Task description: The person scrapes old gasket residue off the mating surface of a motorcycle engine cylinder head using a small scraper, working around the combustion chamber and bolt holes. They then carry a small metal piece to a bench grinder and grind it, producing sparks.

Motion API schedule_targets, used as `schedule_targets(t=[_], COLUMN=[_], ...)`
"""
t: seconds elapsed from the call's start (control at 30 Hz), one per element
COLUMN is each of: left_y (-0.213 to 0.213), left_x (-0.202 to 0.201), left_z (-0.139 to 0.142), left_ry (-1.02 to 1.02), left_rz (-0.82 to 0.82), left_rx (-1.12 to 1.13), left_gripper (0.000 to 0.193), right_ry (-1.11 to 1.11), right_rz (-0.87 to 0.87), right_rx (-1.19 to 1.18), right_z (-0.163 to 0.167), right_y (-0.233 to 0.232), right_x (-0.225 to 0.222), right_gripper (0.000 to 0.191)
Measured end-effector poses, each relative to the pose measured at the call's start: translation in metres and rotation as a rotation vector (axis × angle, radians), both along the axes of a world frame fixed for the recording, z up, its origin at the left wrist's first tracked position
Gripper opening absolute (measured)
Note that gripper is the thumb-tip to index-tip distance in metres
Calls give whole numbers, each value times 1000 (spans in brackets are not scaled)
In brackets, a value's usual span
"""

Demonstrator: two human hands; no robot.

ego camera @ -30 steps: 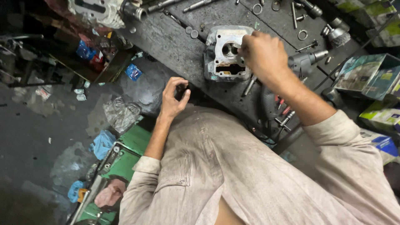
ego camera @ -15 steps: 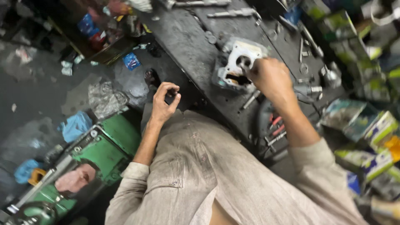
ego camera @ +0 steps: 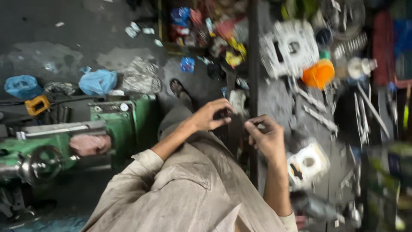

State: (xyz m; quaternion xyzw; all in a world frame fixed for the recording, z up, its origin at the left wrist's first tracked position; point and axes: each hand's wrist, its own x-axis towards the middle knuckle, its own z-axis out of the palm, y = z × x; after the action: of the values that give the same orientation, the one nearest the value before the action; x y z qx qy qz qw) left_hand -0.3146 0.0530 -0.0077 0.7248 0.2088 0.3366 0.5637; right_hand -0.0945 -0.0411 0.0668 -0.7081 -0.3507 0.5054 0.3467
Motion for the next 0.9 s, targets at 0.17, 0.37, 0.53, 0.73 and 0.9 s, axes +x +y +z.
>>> schedule_targets(t=[0.17,0.37,0.53,0.73,0.9], left_y=[83,179,219,235,248], left_x=[-57,-144,-225,-296,-346], left_z=[4,-6,-12,-21,-33], left_ry=[-228,-110,-372,-547,-668], left_rz=[66,410,545,735,965], left_rx=[-225,-342,-442,-503,-423], left_gripper=[37,20,33,37,43], right_ry=[-71,60,147,228,378], right_rz=[203,414,593,838,1118], right_rx=[21,-4,26,-112,-181], right_z=[-18,-40,-58,-72,-89], right_y=[120,248,327,404,467], right_x=[-84,-173,-237,-312,-395], right_gripper=[18,28,28,24,22])
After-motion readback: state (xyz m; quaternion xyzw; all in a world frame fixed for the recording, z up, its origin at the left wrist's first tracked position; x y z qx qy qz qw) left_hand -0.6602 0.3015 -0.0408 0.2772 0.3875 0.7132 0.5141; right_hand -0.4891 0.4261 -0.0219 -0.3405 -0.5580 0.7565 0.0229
